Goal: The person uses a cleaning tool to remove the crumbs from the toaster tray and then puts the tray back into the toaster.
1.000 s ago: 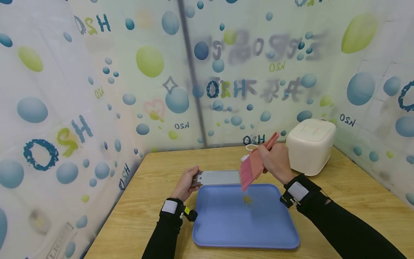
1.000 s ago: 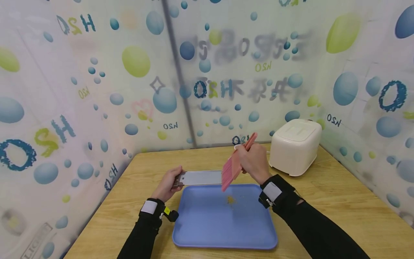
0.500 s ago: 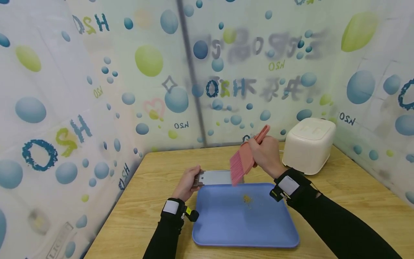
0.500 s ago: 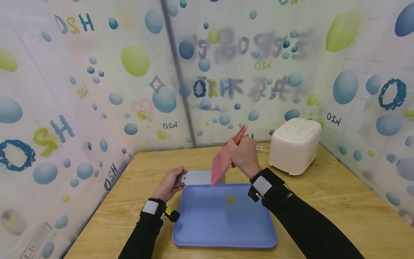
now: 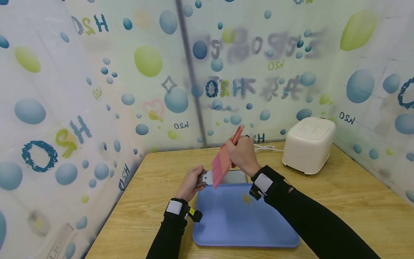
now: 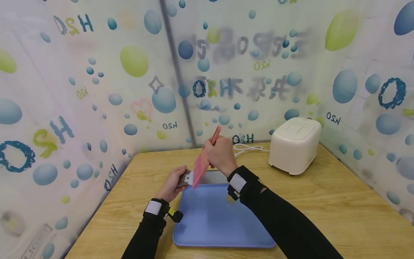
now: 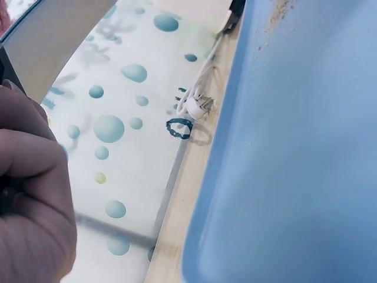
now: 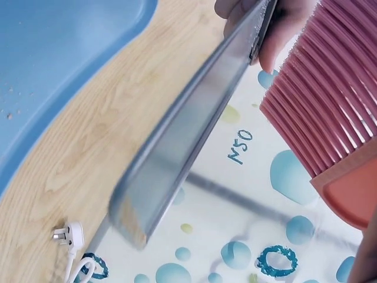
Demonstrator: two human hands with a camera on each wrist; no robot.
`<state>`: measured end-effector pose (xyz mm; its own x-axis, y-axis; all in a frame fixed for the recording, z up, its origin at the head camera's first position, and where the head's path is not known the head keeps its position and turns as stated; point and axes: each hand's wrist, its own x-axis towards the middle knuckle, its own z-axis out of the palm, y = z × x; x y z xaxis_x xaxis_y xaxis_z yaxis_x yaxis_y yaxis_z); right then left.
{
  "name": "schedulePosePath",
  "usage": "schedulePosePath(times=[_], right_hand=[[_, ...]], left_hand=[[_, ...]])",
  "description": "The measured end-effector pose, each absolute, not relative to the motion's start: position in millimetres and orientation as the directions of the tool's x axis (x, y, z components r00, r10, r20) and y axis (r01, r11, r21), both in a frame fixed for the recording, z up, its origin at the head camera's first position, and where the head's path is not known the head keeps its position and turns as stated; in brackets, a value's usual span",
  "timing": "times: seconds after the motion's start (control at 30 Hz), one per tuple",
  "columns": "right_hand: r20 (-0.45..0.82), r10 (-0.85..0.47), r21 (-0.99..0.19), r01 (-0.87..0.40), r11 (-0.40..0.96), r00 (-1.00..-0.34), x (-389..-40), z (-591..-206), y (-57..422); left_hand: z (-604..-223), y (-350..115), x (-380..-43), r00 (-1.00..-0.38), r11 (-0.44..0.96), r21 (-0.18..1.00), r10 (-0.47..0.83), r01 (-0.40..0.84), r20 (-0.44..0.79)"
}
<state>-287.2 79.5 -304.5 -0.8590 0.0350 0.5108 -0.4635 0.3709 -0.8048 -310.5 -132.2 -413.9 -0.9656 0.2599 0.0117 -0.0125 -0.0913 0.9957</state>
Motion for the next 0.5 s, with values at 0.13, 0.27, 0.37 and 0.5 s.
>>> schedulePosePath(times=[0.13,0.27,0.37,0.5], right_hand=[[0.494,0.016,-0.809,-0.453,0.375,-0.869,-287.8,-308.9,70.6],[0.488,0.006,-0.808,-0.449,0.382,-0.873,-287.7,-312.0,63.9],[0.489,0.012,-0.806,-0.446,0.389,-0.872,-289.0,-313.6,60.4],[0.488,0.007,-0.799,-0.443,0.407,-0.873,-289.3,-315.2,56.6]], left_hand=[[-413.9,-129.9,-310.2,-0.96,-0.102,0.995,0.279,-0.009,0.02],[-414.8,-129.4,-311.2,-0.959,-0.12,0.993,0.283,-0.014,0.021],[-415.7,-129.6,-312.1,-0.959,-0.131,0.991,0.284,-0.012,0.025],[-417.4,-129.6,-312.7,-0.957,-0.133,0.991,0.29,-0.014,0.025]])
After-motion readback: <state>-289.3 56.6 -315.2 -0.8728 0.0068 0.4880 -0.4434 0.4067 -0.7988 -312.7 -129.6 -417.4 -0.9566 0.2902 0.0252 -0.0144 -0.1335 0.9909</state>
